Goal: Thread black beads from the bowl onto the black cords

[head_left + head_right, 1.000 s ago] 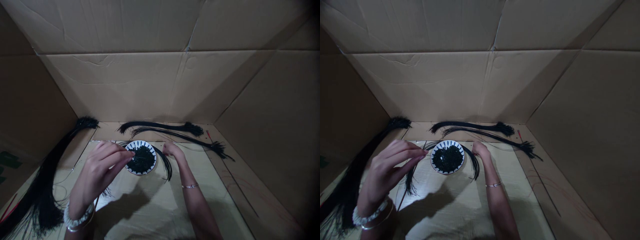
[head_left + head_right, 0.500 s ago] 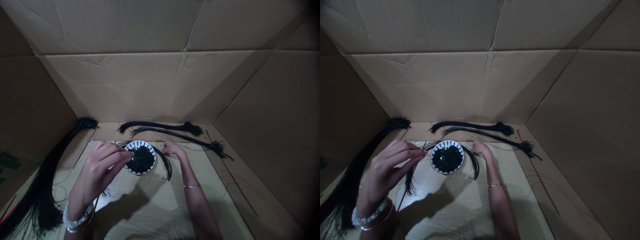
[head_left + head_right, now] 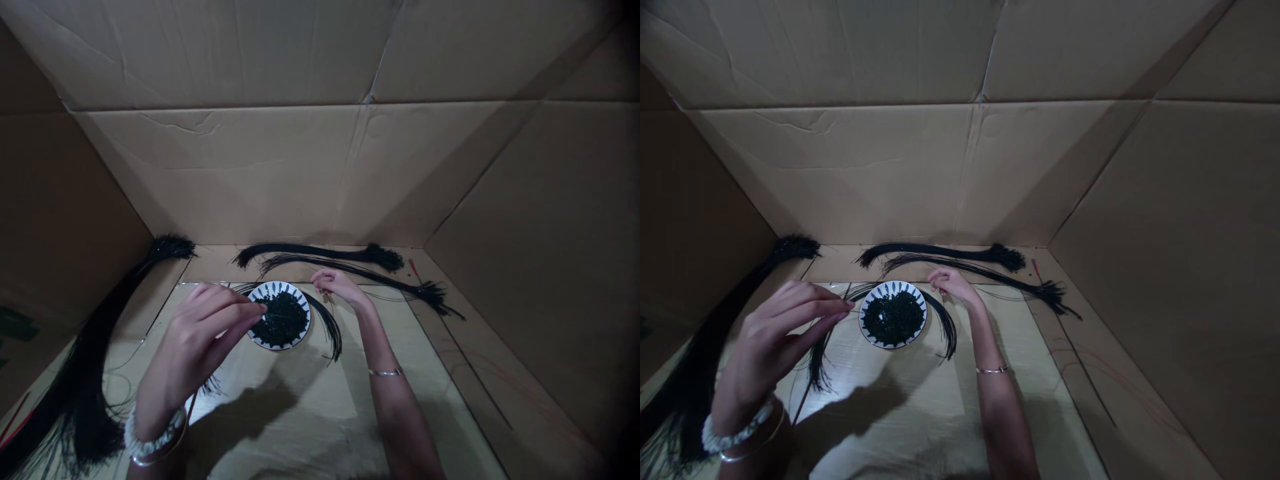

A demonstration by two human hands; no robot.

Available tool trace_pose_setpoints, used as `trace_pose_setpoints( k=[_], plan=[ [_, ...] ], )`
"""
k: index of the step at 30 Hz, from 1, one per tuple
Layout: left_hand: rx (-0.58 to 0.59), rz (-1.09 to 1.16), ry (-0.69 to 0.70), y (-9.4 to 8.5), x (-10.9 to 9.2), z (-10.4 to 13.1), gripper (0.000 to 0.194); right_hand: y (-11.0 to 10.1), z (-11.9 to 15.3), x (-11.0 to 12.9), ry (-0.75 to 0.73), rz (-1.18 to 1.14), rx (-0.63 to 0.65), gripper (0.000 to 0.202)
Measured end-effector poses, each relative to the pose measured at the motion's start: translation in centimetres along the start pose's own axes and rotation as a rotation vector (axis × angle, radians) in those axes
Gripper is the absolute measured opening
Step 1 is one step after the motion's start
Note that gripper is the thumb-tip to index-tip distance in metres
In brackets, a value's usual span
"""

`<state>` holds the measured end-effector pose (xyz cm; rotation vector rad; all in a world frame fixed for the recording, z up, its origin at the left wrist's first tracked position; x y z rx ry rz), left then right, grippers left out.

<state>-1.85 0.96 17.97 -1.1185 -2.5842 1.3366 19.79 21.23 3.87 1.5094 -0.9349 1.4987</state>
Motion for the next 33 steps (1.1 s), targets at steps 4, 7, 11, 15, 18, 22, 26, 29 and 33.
trace_pose_setpoints(
  k=[4, 7, 11, 15, 18, 22, 26, 29, 33],
  plan=[
    [0.013, -0.016, -0.002, 0.4, 0.2, -0.1, 0.017, 1.6, -1.3, -1.4, 0.089, -0.13, 0.135, 0.019],
    [0.036, -0.007, 0.009, 1.1, 0.1, -0.3, 0.012, 4.0, -1.3, -1.1, 0.091, -0.277, 0.168, 0.025],
    [0.047, -0.015, 0.081, 2.8, -0.7, -1.0, 0.013, 7.9, -0.1, 0.0, 0.102, -0.406, 0.217, 0.018],
    [0.077, -0.087, 0.238, 5.1, -1.9, -1.8, 0.018, 10.2, 1.4, 0.4, 0.115, -0.443, 0.223, 0.007],
    [0.127, -0.105, 0.312, 6.8, -2.3, -2.0, 0.017, 10.6, 2.6, 0.1, 0.094, -0.435, 0.196, 0.007],
    [0.164, -0.109, 0.347, 8.0, -2.3, -1.9, 0.017, 10.2, 3.3, -0.2, 0.065, -0.433, 0.144, 0.01],
    [0.192, -0.152, 0.323, 8.4, -2.2, -1.8, 0.016, 10.7, 2.7, -0.4, 0.194, -0.461, 0.146, 0.002],
    [0.201, -0.143, 0.318, 8.4, -2.3, -1.9, 0.016, 11.1, 2.5, 0.0, 0.199, -0.479, 0.145, 0.005],
    [0.165, -0.053, 0.241, 7.5, -2.0, -1.8, 0.013, 11.2, 2.8, 0.9, 0.146, -0.5, 0.114, 0.006]
  ],
)
Point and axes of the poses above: each hand's wrist, its own z-axis away from the middle knuckle, its own y-axis out of the palm, x = y × z, the point moved 5 cm from there along -z, towards the middle knuckle
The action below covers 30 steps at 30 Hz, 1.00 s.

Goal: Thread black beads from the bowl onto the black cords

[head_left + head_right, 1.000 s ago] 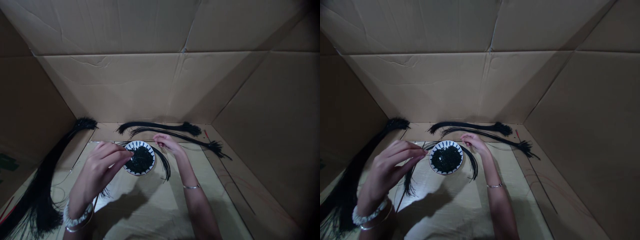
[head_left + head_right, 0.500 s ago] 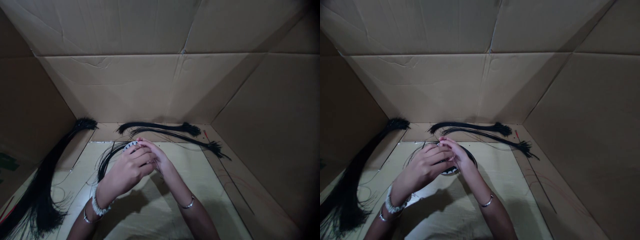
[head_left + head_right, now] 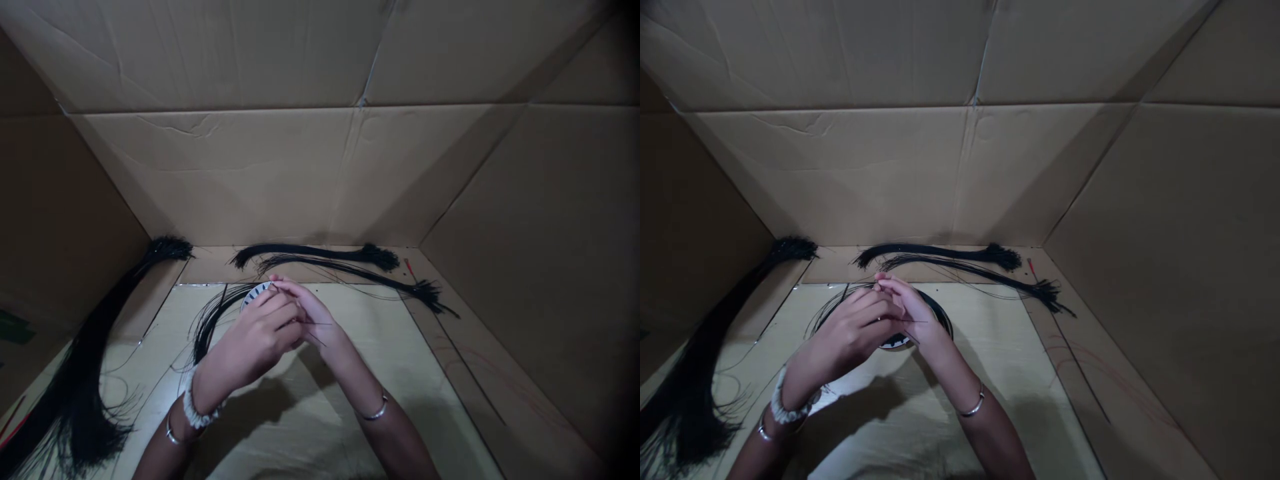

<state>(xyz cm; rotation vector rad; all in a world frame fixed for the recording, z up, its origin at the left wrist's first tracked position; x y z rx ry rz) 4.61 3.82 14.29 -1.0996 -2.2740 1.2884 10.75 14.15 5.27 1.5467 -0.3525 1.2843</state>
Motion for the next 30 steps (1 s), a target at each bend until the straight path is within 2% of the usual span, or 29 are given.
trace_pose_setpoints(
  k=[3, 5, 8, 10, 14, 20, 23, 26, 30],
  plan=[
    [-0.156, 0.166, -0.083, -1.9, 0.6, 0.5, 0.014, 0.0, 0.7, 1.7, -0.112, 0.061, -0.021, 0.006],
    [-0.253, 0.286, -0.164, -3.2, 1.3, 1.0, 0.015, 0.0, 1.7, 3.4, -0.203, 0.184, -0.047, 0.006],
    [-0.332, 0.372, -0.331, -4.4, 2.3, 1.7, 0.014, 0.4, 4.1, 6.1, -0.375, 0.426, -0.076, 0.007],
    [-0.361, 0.394, -0.396, -4.7, 2.7, 2.0, 0.013, 1.2, 5.6, 7.1, -0.413, 0.443, -0.017, 0.011],
    [-0.352, 0.421, -0.427, -4.6, 2.7, 2.1, 0.013, 2.0, 7.0, 7.6, -0.414, 0.382, 0.02, 0.014],
    [-0.307, 0.488, -0.443, -4.2, 2.4, 1.9, 0.012, 1.9, 6.6, 7.3, -0.47, 0.381, -0.015, 0.006],
    [-0.334, 0.597, -0.512, -3.9, 2.6, 2.1, 0.006, 2.0, 6.8, 7.6, -0.549, 0.442, -0.023, 0.008],
    [-0.365, 0.684, -0.614, -3.6, 3.0, 2.4, 0.009, 2.5, 7.5, 8.1, -0.664, 0.554, -0.026, 0.011],
    [-0.363, 0.671, -0.688, -3.3, 3.0, 2.6, 0.013, 3.2, 8.3, 8.6, -0.809, 0.686, -0.029, 0.014]
  ],
)
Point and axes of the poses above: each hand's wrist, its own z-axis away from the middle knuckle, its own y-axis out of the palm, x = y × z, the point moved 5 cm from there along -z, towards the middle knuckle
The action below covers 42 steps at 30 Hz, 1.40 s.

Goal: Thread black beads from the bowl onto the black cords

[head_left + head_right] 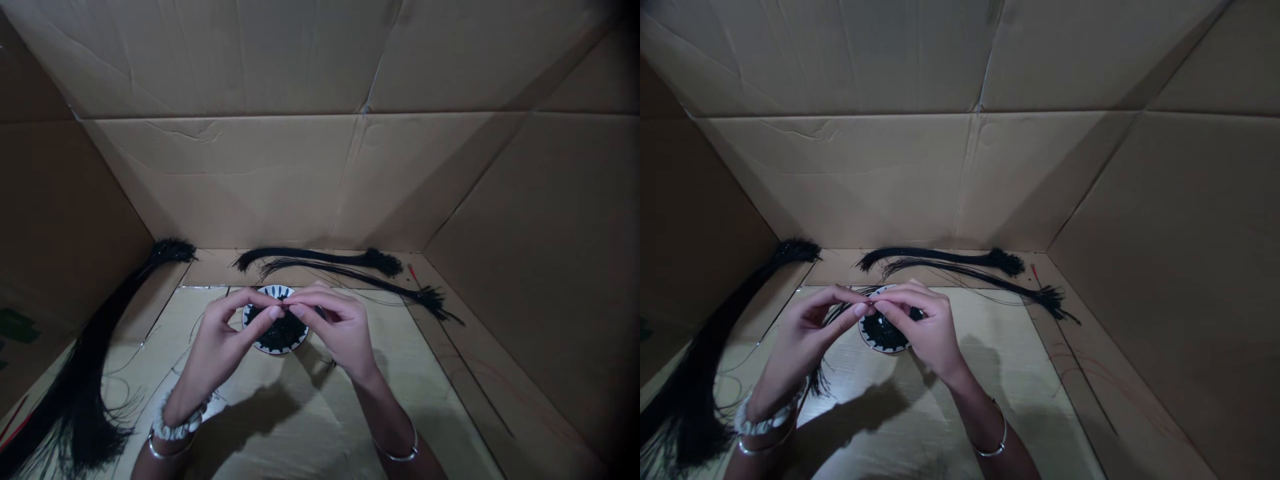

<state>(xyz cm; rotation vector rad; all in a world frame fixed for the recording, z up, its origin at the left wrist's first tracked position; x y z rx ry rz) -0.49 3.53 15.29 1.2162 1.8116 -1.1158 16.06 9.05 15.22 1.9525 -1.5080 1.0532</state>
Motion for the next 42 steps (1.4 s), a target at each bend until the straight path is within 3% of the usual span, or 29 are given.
trace_pose_setpoints(
  k=[8, 32, 35, 38, 40, 42],
  plan=[
    [0.021, -0.036, -0.03, 0.1, 0.0, 0.1, 0.014, 0.4, 0.3, 0.7, -0.132, 0.104, -0.01, 0.018],
    [0.097, 0.014, -0.061, -0.1, 0.0, -0.2, 0.011, 0.2, 0.0, 0.3, -0.12, 0.055, 0.04, 0.014],
    [0.103, 0.025, -0.082, -0.5, 0.0, -0.2, 0.011, 0.0, -0.3, -0.4, -0.031, 0.048, 0.087, 0.009],
    [0.065, 0.037, -0.103, -1.5, 0.1, -0.3, 0.014, 0.2, -0.7, -2.8, 0.128, 0.155, 0.187, 0.021],
    [0.029, 0.05, -0.114, -2.3, 0.1, -0.3, 0.017, 1.1, -0.6, -5.5, 0.216, 0.403, 0.355, 0.027],
    [-0.006, 0.053, -0.12, -3.1, 0.2, -0.3, 0.018, 2.2, 0.3, -9.1, 0.298, 0.79, 0.609, 0.033]
  ],
)
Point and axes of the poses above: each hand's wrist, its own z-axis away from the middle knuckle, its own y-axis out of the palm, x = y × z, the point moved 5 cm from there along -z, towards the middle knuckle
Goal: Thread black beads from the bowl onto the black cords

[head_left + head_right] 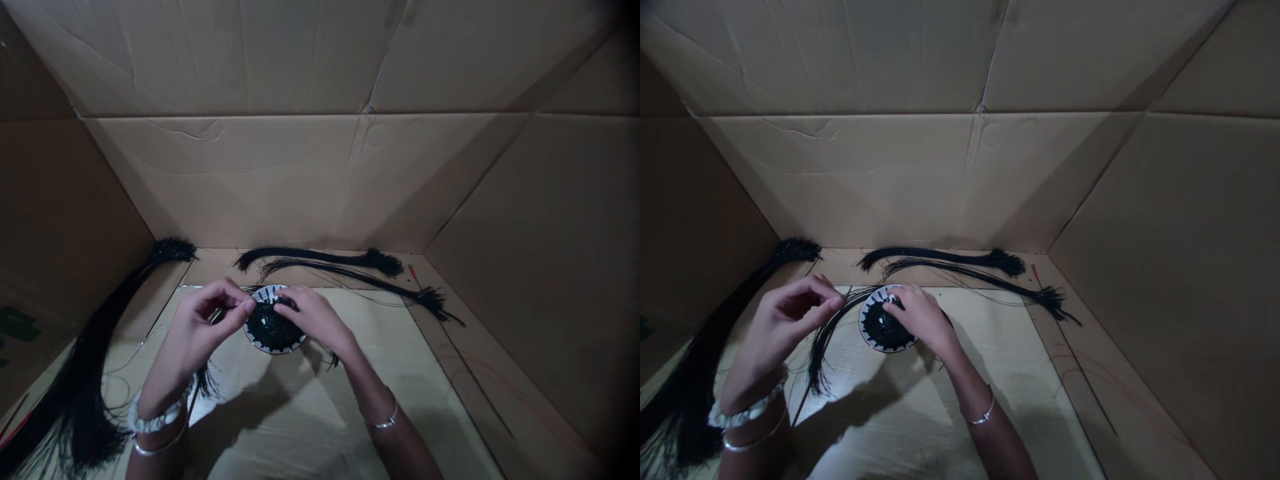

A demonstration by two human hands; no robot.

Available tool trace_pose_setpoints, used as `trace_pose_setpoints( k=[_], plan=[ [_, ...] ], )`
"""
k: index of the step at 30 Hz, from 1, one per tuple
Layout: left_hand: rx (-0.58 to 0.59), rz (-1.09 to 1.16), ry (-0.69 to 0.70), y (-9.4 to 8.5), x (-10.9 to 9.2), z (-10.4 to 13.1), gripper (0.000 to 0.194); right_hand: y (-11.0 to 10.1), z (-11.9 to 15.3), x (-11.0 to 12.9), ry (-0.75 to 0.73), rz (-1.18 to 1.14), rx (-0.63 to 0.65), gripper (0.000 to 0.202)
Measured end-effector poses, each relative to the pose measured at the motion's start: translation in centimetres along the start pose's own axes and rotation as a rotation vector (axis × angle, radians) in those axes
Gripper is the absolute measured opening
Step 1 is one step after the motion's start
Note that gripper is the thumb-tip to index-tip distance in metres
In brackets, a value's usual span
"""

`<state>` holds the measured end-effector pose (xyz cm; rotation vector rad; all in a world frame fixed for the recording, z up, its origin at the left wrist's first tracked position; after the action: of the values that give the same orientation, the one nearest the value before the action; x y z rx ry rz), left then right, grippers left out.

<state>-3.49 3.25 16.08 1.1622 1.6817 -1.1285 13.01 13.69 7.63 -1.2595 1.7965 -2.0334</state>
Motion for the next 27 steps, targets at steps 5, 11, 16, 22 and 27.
trace_pose_setpoints(
  k=[5, 11, 16, 22, 27],
  plan=[
    [-0.032, -0.054, -0.005, -0.9, 0.0, 0.1, 0.021, 5.9, -2.1, -2.9, 0.104, 0.195, 0.174, 0.054],
    [-0.005, -0.046, -0.007, -0.7, 0.0, 0.2, 0.019, 7.0, -2.9, -3.5, 0.148, 0.306, 0.177, 0.021],
    [-0.003, -0.046, -0.016, -0.5, 0.1, 0.3, 0.019, 6.5, -3.4, -4.4, 0.161, 0.311, 0.155, 0.018],
    [0.007, -0.048, 0.005, -0.2, -0.3, 0.2, 0.019, 7.1, -3.3, -5.2, 0.12, 0.245, 0.138, 0.029],
    [0.015, -0.056, 0.024, -0.2, -0.4, 0.2, 0.018, 7.6, -3.3, -5.0, 0.104, 0.175, 0.13, 0.012]
  ],
)
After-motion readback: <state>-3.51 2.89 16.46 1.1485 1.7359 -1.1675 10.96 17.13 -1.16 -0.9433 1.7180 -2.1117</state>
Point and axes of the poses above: each hand's wrist, its own z-axis away from the middle knuckle, its own y-axis out of the palm, x = y × z, the point moved 5 cm from there along -z, towards the middle knuckle
